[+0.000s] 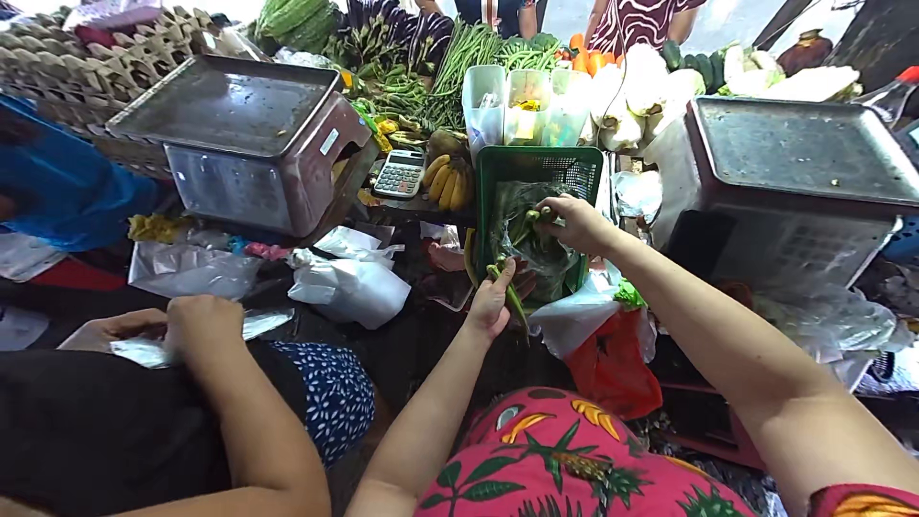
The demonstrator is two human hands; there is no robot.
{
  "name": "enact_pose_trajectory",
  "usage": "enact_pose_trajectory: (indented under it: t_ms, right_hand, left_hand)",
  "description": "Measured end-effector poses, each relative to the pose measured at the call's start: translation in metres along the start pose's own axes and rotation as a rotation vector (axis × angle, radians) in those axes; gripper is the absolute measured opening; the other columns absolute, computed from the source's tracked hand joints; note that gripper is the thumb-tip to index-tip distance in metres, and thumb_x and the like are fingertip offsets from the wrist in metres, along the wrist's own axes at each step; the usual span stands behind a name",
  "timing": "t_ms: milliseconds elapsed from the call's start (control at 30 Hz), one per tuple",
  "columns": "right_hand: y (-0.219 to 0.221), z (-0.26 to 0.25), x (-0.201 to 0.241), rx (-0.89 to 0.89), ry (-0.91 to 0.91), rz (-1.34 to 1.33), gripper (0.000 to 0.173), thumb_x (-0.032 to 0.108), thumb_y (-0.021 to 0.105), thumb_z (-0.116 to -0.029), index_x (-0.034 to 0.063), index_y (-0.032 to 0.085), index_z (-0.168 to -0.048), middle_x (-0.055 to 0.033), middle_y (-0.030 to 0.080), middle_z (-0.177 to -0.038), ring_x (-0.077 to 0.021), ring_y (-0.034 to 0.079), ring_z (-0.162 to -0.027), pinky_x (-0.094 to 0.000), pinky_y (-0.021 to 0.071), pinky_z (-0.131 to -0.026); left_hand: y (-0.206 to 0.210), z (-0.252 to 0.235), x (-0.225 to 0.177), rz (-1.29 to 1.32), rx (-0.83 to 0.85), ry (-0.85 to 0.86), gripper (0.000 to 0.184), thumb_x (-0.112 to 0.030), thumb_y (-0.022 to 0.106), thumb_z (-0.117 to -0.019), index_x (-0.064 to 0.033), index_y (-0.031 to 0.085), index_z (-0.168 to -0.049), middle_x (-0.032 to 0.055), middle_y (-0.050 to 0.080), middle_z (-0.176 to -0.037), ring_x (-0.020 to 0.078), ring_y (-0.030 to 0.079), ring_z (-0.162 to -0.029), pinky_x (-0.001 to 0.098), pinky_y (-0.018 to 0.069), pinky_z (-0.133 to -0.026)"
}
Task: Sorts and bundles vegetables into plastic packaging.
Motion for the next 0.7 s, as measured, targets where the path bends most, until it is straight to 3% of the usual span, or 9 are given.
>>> enact_pose_trajectory:
  t_ms: [133,200,267,367,433,467,533,633,700]
  right_hand:
    - [0.007,0.016,0.041,0.084,0.166,-0.357,0.023,0.018,0.069,-0.0991,0.0045,0.067,-0.117,-0.0085,0.072,-0.092,-0.0162,0.069,-0.079,-0.0388,0.0590,-0.077]
    - [0.033,0.027,0.051,0.234,0.291,-0.424,0.032,0.017,0.071,-0.0982,0.0019,0.061,-0.124,-0.0127,0.072,-0.098,-0.0210,0.074,-0.083,-0.0428,0.0640,-0.078]
    - [0.049,0.036,0.053,0.246,0.398,-0.409,0.039,0.015,0.074,-0.0961,0.0020,0.056,-0.128,-0.0141,0.071,-0.104,-0.0221,0.074,-0.088,-0.0434,0.0643,-0.080]
    - [0.046,0.044,0.050,0.193,0.399,-0.392,0.048,0.015,0.078,-0.0928,0.0026,0.054,-0.132,-0.0112,0.071,-0.111,-0.0179,0.073,-0.094,-0.0392,0.0620,-0.087]
    - [0.034,0.046,0.036,0.091,0.388,-0.348,0.044,0.015,0.076,-0.0941,0.0025,0.058,-0.132,-0.0117,0.072,-0.112,-0.0205,0.072,-0.092,-0.0427,0.0603,-0.086]
    - [0.026,0.047,0.024,0.016,0.412,-0.272,0.039,0.013,0.074,-0.0950,0.0031,0.061,-0.130,-0.0133,0.072,-0.113,-0.0244,0.072,-0.094,-0.0465,0.0599,-0.086]
    - [0.018,0.045,-0.003,-0.078,0.493,-0.108,0.032,0.009,0.069,-0.0958,0.0028,0.064,-0.127,-0.0158,0.071,-0.116,-0.0296,0.071,-0.102,-0.0515,0.0574,-0.092]
    - [0.028,0.034,-0.019,-0.044,0.539,0.105,0.021,0.007,0.066,-0.0945,0.0028,0.072,-0.114,-0.0191,0.071,-0.111,-0.0364,0.069,-0.106,-0.0592,0.0545,-0.093]
    - [0.039,0.025,-0.014,-0.003,0.569,0.218,0.017,0.014,0.064,-0.0966,0.0043,0.074,-0.106,-0.0196,0.073,-0.104,-0.0401,0.070,-0.102,-0.0633,0.0547,-0.086]
  left_hand:
    - [0.020,-0.002,-0.011,0.087,0.192,0.112,0.047,-0.036,0.057,-0.1045,-0.0077,0.049,-0.142,0.0109,0.063,-0.131,0.0228,0.065,-0.117,0.0406,0.0542,-0.102]
    - [0.029,0.003,-0.011,0.136,0.249,0.070,0.053,-0.040,0.062,-0.1009,-0.0096,0.047,-0.141,0.0114,0.067,-0.122,0.0226,0.067,-0.111,0.0419,0.0558,-0.100]
    - [0.031,0.005,-0.007,0.140,0.195,0.014,0.032,-0.030,0.055,-0.1062,-0.0093,0.054,-0.130,0.0107,0.069,-0.110,0.0217,0.070,-0.101,0.0415,0.0581,-0.093]
    - [0.018,0.004,0.002,0.111,0.085,-0.057,0.032,-0.025,0.052,-0.1079,-0.0046,0.057,-0.132,0.0152,0.069,-0.114,0.0260,0.069,-0.105,0.0439,0.0578,-0.094]
    - [0.005,0.003,0.007,0.078,0.026,-0.076,0.025,-0.019,0.054,-0.1067,-0.0032,0.060,-0.125,0.0124,0.070,-0.102,0.0205,0.070,-0.088,0.0351,0.0605,-0.081]
    - [-0.001,0.003,0.010,0.064,-0.007,-0.082,0.015,-0.018,0.056,-0.1059,-0.0045,0.061,-0.112,0.0074,0.065,-0.088,0.0149,0.066,-0.071,0.0284,0.0599,-0.068]
    - [-0.011,0.004,0.014,0.074,-0.012,-0.104,0.017,-0.018,0.055,-0.1063,-0.0089,0.055,-0.092,0.0009,0.053,-0.071,0.0100,0.053,-0.055,0.0232,0.0528,-0.054]
    - [-0.021,0.010,0.015,0.040,-0.027,-0.111,0.020,-0.018,0.055,-0.1065,-0.0091,0.053,-0.088,-0.0003,0.049,-0.065,0.0091,0.048,-0.050,0.0225,0.0496,-0.050]
    - [-0.025,0.014,0.015,0.012,-0.057,-0.107,0.018,-0.017,0.057,-0.1057,-0.0081,0.053,-0.090,0.0001,0.049,-0.066,0.0091,0.049,-0.049,0.0223,0.0499,-0.050]
Point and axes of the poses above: each hand's wrist, its own z-axis away from the middle knuckle, its own y-axis out of the palm, x = y × z, the point moved 8 cm from there along -z, towards the middle knuckle
